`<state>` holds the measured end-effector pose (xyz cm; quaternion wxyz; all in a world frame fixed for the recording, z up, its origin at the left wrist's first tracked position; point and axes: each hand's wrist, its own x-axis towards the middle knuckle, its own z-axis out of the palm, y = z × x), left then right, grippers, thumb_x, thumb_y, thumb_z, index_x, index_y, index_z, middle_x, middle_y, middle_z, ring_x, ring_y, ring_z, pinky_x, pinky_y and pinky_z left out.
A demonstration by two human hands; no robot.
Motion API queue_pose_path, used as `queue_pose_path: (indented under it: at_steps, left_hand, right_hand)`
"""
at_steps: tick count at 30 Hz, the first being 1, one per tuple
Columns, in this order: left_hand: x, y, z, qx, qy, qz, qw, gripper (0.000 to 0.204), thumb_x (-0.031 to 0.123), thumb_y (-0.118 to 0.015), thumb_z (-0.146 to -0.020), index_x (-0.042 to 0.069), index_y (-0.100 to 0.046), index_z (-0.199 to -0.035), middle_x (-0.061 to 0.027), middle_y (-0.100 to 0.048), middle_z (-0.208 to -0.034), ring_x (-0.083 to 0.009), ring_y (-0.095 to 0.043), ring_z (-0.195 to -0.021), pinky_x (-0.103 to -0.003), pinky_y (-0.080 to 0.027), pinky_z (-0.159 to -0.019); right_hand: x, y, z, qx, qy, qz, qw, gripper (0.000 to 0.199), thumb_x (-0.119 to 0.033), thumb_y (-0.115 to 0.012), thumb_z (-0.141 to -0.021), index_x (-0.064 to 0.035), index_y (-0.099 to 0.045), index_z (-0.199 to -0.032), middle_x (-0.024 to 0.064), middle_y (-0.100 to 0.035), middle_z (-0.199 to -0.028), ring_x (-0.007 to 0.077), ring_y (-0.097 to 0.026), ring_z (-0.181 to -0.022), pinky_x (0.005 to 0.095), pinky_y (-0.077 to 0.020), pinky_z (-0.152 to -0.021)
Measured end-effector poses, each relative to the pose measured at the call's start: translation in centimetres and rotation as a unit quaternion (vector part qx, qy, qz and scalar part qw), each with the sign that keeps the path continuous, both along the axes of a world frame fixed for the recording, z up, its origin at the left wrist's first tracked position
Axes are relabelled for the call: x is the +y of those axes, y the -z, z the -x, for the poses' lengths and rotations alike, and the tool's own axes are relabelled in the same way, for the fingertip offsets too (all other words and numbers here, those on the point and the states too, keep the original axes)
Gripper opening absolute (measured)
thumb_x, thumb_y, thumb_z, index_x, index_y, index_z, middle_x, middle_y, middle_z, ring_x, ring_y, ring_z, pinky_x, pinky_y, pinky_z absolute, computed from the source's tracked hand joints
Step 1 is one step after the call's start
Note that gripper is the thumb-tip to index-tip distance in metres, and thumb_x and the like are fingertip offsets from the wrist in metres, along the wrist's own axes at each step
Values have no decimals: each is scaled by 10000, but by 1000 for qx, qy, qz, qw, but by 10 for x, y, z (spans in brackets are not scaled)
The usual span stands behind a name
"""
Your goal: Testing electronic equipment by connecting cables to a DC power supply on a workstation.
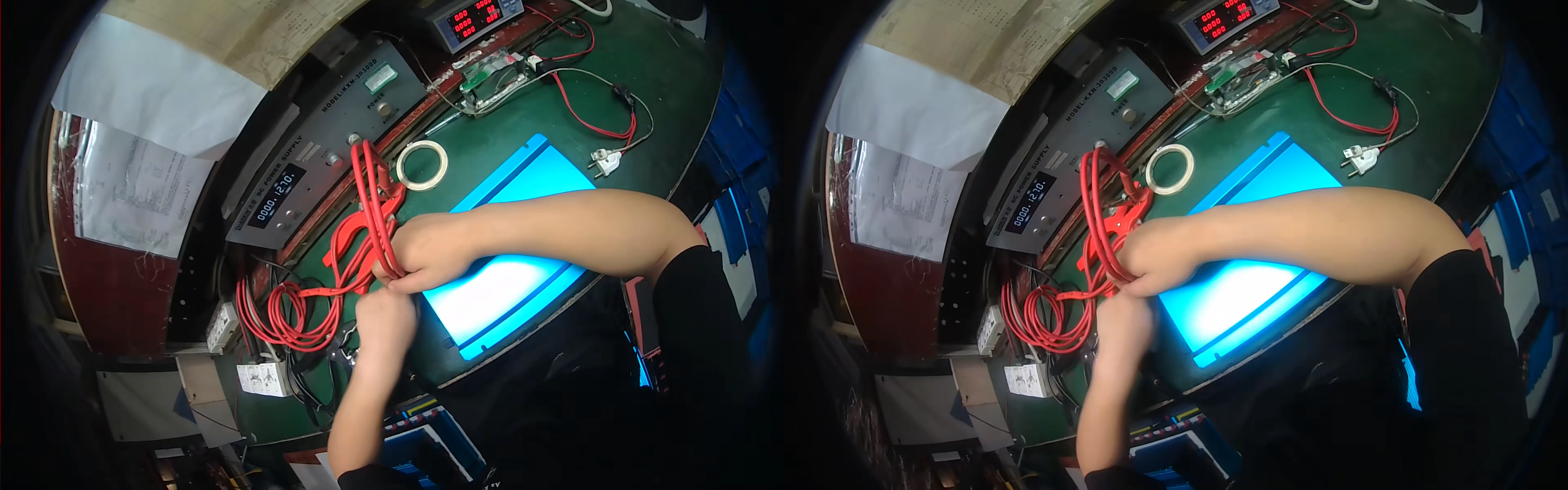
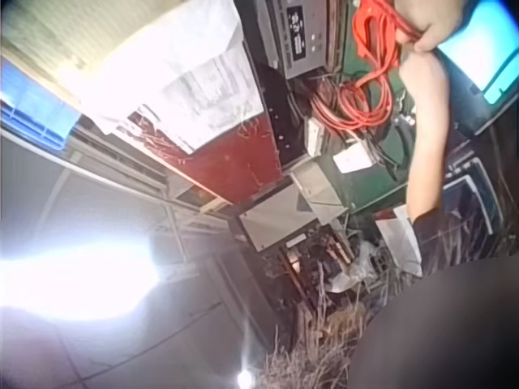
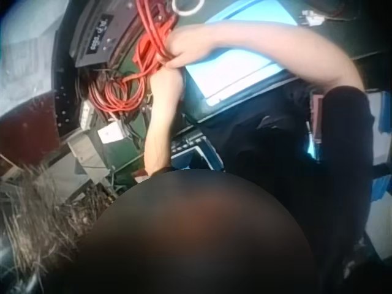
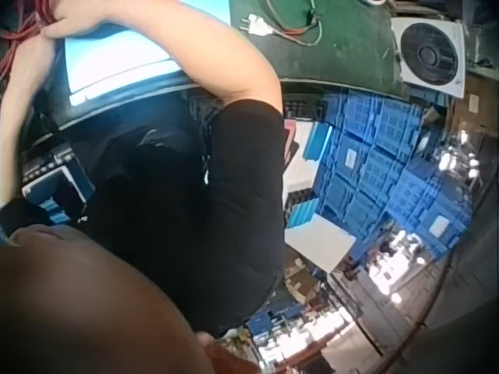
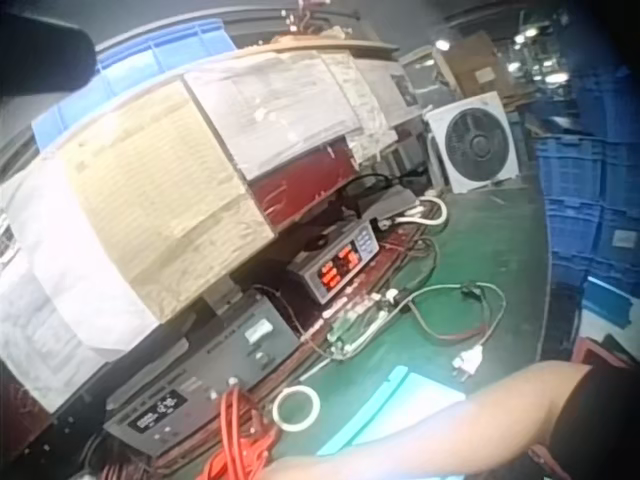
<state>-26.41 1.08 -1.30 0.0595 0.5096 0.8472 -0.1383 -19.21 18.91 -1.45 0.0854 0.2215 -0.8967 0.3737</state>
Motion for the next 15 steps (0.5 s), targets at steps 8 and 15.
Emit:
queue_pose_path:
  at_steps: [8,15]
  left_hand:
    - [-15,41,-21,209,20,-127,970,164,134,-596,-808,130,-637,-650,-56,-638,-589,-234,-662,-579,-374,-494,-598]
    - [-33,39,-11,165,13,-147,975,135,149,-606,-864,99,-628,-740,-68,-647,-633,-250,-665,-624,-401,-490,-620]
  right_hand:
    - [-2,1,-2,1,12,-4,1000,237,-302,-560,-936,-72,-568,-880,162,-628,-792,381,-630,-788,506,-477,-707]
    - [-8,0,3,-15,-17,14,1000,227,-296,-574,-936,-70,-584,-911,162,-634,-808,378,-633,-795,493,-485,-726]
